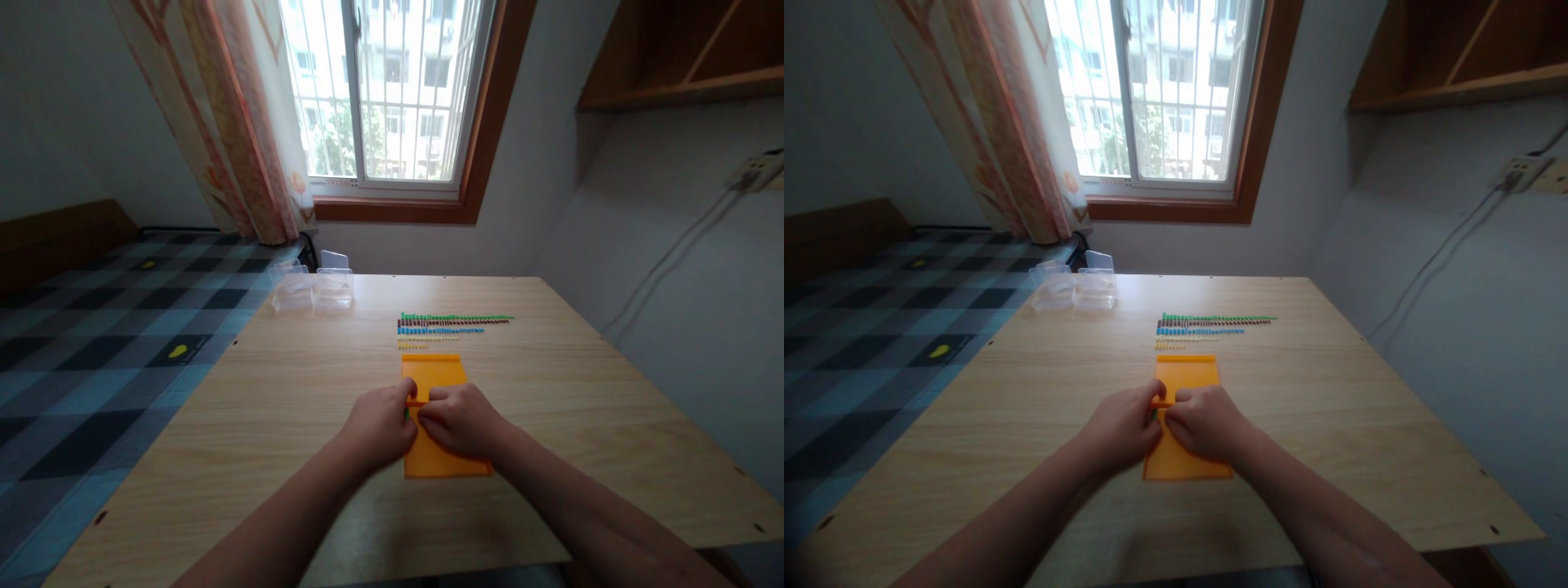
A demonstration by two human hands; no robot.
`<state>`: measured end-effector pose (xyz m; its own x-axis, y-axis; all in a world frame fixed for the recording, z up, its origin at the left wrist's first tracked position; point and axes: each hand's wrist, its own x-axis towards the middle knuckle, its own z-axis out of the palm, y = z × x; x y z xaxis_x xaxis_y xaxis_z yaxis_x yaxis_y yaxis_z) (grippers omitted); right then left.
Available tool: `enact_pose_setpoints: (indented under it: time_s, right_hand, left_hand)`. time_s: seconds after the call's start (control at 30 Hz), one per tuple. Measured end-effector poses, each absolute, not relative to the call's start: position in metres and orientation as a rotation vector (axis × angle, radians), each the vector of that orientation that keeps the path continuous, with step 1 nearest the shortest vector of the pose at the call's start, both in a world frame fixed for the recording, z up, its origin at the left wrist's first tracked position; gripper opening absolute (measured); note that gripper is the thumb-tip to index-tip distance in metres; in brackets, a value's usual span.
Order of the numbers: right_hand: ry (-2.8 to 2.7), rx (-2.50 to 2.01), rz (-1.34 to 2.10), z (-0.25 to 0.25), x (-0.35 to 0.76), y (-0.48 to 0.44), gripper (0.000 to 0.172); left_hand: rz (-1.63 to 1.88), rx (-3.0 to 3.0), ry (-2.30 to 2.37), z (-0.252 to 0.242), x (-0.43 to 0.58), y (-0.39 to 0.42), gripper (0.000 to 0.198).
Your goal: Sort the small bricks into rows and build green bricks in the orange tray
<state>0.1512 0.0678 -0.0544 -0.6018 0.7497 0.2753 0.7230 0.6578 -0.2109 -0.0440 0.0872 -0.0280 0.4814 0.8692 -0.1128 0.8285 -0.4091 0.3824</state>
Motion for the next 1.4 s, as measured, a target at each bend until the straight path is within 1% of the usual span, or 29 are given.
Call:
enact_pose_setpoints:
  time_s: [0.27, 0.5, 0.87, 1.0, 1.13, 1.23, 1.4]
  right_hand:
    - [-2.543, -1.177, 0.109, -0.055, 0.151, 0.068, 0.020]
    - [-2.539, -1.172, 0.084, -0.057, 0.150, 0.068, 0.021]
    - [-2.536, -1.186, 0.101, -0.054, 0.150, 0.068, 0.020]
    - [-2.545, -1.185, 0.109, -0.055, 0.150, 0.067, 0.019]
    - [-2.525, -1.165, 0.118, -0.055, 0.152, 0.067, 0.018]
    - [-2.389, -1.165, 0.131, -0.049, 0.159, 0.070, 0.017]
    - [-2.208, -1.301, 0.087, -0.023, 0.172, 0.098, 0.017]
  left_hand:
    - [0.133, 2.336, 1.431, -0.029, -0.043, 0.088, 0.031]
    - [0.114, 2.339, 1.420, -0.029, -0.045, 0.089, 0.035]
    - [0.131, 2.343, 1.404, -0.026, -0.046, 0.087, 0.034]
    - [0.156, 2.339, 1.383, -0.026, -0.048, 0.089, 0.032]
    - [0.201, 2.306, 1.386, -0.026, -0.049, 0.095, 0.025]
    - [0.276, 2.282, 1.382, -0.027, -0.051, 0.099, 0.023]
    - [0.406, 2.321, 1.392, -0.032, -0.053, 0.105, 0.032]
